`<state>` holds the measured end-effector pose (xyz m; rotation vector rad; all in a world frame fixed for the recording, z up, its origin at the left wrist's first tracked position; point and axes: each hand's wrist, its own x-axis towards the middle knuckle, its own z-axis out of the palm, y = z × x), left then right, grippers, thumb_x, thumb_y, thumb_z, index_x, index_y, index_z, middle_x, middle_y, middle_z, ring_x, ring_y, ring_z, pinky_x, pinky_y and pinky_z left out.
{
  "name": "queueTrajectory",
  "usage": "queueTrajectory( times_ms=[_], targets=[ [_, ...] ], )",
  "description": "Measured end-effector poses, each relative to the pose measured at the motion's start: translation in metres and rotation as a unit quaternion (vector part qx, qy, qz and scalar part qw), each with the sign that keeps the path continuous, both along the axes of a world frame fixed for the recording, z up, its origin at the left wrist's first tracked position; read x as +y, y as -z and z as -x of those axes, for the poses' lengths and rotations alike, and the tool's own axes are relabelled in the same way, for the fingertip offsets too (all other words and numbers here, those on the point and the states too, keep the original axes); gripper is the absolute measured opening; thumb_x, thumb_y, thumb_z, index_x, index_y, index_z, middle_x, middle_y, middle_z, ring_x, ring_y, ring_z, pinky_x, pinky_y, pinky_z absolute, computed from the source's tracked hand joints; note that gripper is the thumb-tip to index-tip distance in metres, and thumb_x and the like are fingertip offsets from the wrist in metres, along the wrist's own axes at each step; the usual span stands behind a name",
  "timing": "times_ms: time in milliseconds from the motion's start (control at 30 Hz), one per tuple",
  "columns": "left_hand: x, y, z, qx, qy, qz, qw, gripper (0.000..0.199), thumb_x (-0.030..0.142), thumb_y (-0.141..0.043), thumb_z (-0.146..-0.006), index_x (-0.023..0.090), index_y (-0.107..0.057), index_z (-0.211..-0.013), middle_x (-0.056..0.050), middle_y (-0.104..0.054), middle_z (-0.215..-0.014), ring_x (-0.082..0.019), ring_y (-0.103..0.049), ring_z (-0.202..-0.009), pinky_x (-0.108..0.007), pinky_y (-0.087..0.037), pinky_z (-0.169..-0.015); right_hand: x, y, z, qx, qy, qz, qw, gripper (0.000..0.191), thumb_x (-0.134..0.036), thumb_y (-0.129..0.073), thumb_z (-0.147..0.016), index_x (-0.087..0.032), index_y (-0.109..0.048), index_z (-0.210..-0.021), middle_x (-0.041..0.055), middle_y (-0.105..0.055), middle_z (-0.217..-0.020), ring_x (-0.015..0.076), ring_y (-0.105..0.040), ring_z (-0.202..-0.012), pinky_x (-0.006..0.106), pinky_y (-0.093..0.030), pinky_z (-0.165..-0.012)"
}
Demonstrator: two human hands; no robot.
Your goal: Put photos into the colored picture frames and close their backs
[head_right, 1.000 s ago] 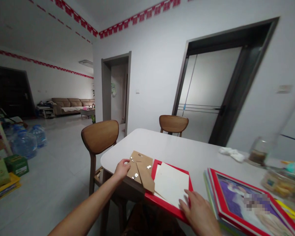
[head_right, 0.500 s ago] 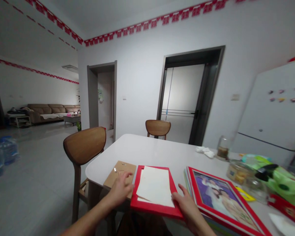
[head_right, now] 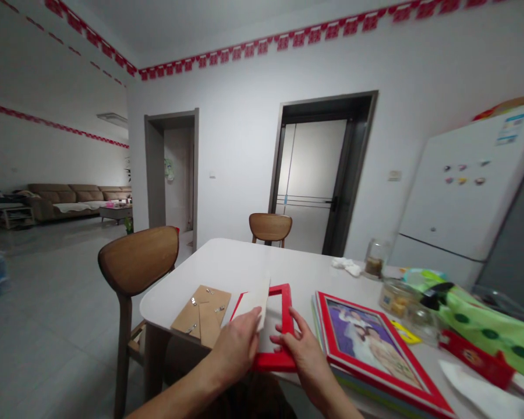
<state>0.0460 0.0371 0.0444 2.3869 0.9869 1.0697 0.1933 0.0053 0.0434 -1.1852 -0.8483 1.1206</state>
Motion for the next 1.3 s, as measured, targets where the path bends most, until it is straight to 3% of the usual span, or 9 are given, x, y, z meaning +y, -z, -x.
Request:
queueTrajectory(
  times_ms=[133,233,400,600,833,1033,1133,1200,1300],
  targets=[
    [0.022,0.003,0.036,-0.148,-0.116,0.052,0.981,0.05,0.007,-0.041,-0.069,0.013,-0.042,-0.119,-0.009,-0.054,-0.111,-0.02,-0.05,-0.1,-0.028,-0.036,-0.089,0.007,0.015,-0.015,-0.158,0.018,0.04,0.986,0.073,-0.026,-0.054,-0.06,-0.014,-0.026,-0.127,0.0019,-0.063,-0.068,0.0145,-0.06,-0.056,0.025,-0.044,-0.054],
    [0.039,0.021,0.069,-0.294,-0.174,0.163,0.925,0.048,0.007,-0.049,-0.064,0.016,-0.049,-0.11,-0.005,-0.059,-0.105,-0.018,-0.052,-0.098,-0.026,-0.037,-0.087,0.013,0.031,-0.028,-0.372,0.023,0.055,0.926,0.06,-0.024,-0.046,-0.062,-0.007,-0.039,-0.119,0.0068,-0.064,-0.071,0.017,-0.059,-0.059,0.028,-0.044,-0.059],
    [0.041,0.058,0.102,-0.33,-0.19,0.232,0.895,0.039,0.017,-0.056,-0.065,0.012,-0.053,-0.103,-0.006,-0.065,-0.089,-0.019,-0.06,-0.079,-0.026,-0.046,-0.071,0.018,0.05,-0.037,-0.585,0.023,0.05,0.809,0.05,-0.023,-0.041,-0.065,-0.006,-0.05,-0.111,0.0158,-0.059,-0.104,0.0229,-0.056,-0.093,0.031,-0.038,-0.083],
    [0.03,0.074,0.107,-0.233,-0.22,0.29,0.902,0.045,0.024,-0.058,-0.065,0.014,-0.049,-0.108,-0.004,-0.065,-0.085,-0.019,-0.061,-0.077,-0.024,-0.045,-0.066,0.014,0.053,-0.034,-0.668,0.012,0.061,0.741,0.044,-0.024,-0.039,-0.068,-0.009,-0.053,-0.107,0.015,-0.06,-0.1,0.0245,-0.055,-0.093,0.033,-0.038,-0.083],
    [0.012,0.056,0.11,-0.011,-0.22,0.168,0.961,0.044,0.024,-0.046,-0.07,0.015,-0.045,-0.113,-0.008,-0.054,-0.111,-0.018,-0.051,-0.099,-0.024,-0.037,-0.083,0.012,0.057,-0.036,-0.68,0.008,0.055,0.731,0.044,-0.025,-0.037,-0.07,-0.009,-0.052,-0.108,0.014,-0.059,-0.101,0.0225,-0.054,-0.093,0.031,-0.037,-0.083],
    [0.0,0.05,0.103,0.186,-0.274,0.065,0.941,0.059,0.024,-0.051,-0.064,0.014,-0.039,-0.121,-0.011,-0.039,-0.126,-0.024,-0.031,-0.117,-0.034,-0.027,-0.093,0.011,0.057,-0.033,-0.687,0.012,0.054,0.724,0.044,-0.026,-0.036,-0.071,-0.01,-0.051,-0.109,0.0131,-0.058,-0.099,0.0229,-0.054,-0.092,0.032,-0.037,-0.082],
    [0.007,0.054,0.089,0.227,-0.204,0.019,0.952,0.068,0.016,-0.052,-0.059,0.016,-0.035,-0.124,-0.008,-0.028,-0.134,-0.022,-0.022,-0.122,-0.035,-0.018,-0.099,0.011,0.056,-0.031,-0.694,0.015,0.051,0.718,0.043,-0.025,-0.036,-0.071,-0.01,-0.052,-0.109,0.0132,-0.058,-0.098,0.0237,-0.052,-0.093,0.033,-0.037,-0.083],
    [0.014,0.057,0.08,0.239,-0.148,0.004,0.96,0.064,0.012,-0.049,-0.059,0.018,-0.039,-0.122,-0.006,-0.031,-0.133,-0.021,-0.025,-0.121,-0.035,-0.016,-0.1,0.011,0.055,-0.031,-0.692,0.016,0.053,0.719,0.043,-0.026,-0.036,-0.071,-0.011,-0.052,-0.108,0.0129,-0.058,-0.098,0.0239,-0.052,-0.094,0.033,-0.037,-0.083],
    [0.021,0.058,0.074,0.221,-0.135,-0.003,0.966,0.054,0.01,-0.043,-0.063,0.019,-0.046,-0.116,-0.006,-0.04,-0.127,-0.02,-0.033,-0.117,-0.036,-0.019,-0.099,0.009,0.055,-0.03,-0.686,0.015,0.046,0.726,0.042,-0.026,-0.036,-0.072,-0.011,-0.052,-0.108,0.0122,-0.058,-0.098,0.0232,-0.051,-0.094,0.032,-0.037,-0.083]
  ],
)
